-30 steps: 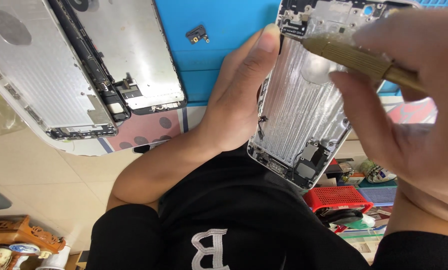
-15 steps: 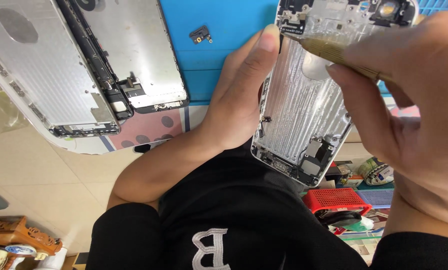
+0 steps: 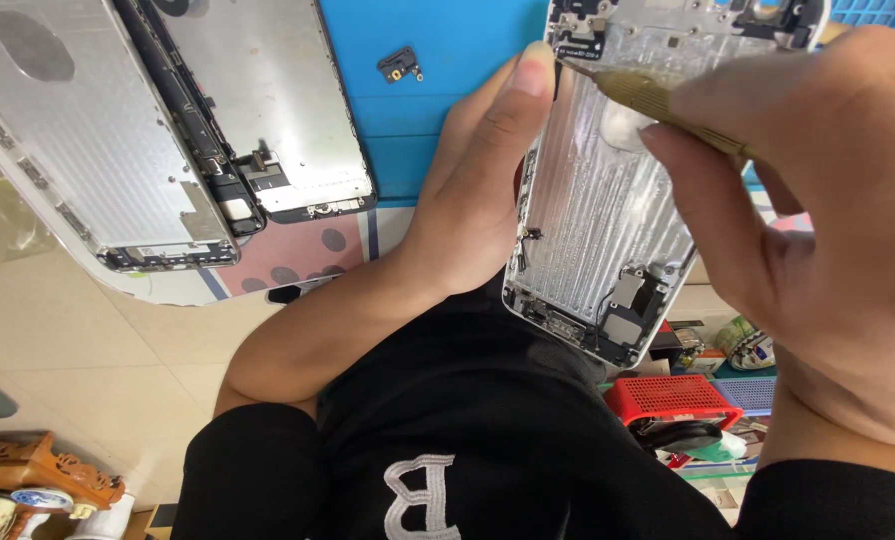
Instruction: Replacing internal components and cleaning the chassis of a mobile phone.
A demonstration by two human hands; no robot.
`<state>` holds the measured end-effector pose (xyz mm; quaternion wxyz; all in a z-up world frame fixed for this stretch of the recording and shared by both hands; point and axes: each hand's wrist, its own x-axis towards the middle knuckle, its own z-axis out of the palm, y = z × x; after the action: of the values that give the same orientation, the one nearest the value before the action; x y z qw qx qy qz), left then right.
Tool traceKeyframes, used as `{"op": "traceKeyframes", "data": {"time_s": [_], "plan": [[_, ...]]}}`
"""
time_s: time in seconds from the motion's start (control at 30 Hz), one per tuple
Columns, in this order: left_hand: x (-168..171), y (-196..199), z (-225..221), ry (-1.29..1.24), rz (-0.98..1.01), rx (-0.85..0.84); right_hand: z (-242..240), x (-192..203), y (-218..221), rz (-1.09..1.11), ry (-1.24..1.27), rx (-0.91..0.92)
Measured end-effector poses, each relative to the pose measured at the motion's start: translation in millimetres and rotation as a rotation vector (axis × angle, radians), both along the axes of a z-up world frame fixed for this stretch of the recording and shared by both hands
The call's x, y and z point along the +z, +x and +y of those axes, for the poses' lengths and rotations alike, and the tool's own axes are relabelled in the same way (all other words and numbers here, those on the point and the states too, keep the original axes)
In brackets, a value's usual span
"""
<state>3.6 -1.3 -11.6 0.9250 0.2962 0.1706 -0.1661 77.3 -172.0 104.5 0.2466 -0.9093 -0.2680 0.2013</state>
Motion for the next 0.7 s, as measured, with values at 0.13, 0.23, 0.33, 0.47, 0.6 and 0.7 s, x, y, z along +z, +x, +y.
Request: {"op": "traceKeyframes", "data": {"time_s": [0.13,0.23,0.33,0.47,0.6,0.7], "plan": [[0,-4,0,0.061,-0.051,-0.025,-8,-2,-10,0.028,-0.073,-0.164],[0,-3,-2,0.056,-0.054,-0.009,-4,-1,-4,-0.024,-0.066,-0.077],[-2,-5,-3,0.040,-0.053,0.006,-3,-2,-4,-0.011,-0.052,-0.057],[2,-2,-4,0.046,-0.051,0.002,-15,-6,-11,0.043,-0.059,-0.159],[3,-3,-3,0.086,-0.078,0.014,-6,1,-11,-0.102,-0.042,-0.053],[5,-2,-4,0.027,-0.041,-0.005,-8,6,-16,-0.083,-0.011,-0.136]]}}
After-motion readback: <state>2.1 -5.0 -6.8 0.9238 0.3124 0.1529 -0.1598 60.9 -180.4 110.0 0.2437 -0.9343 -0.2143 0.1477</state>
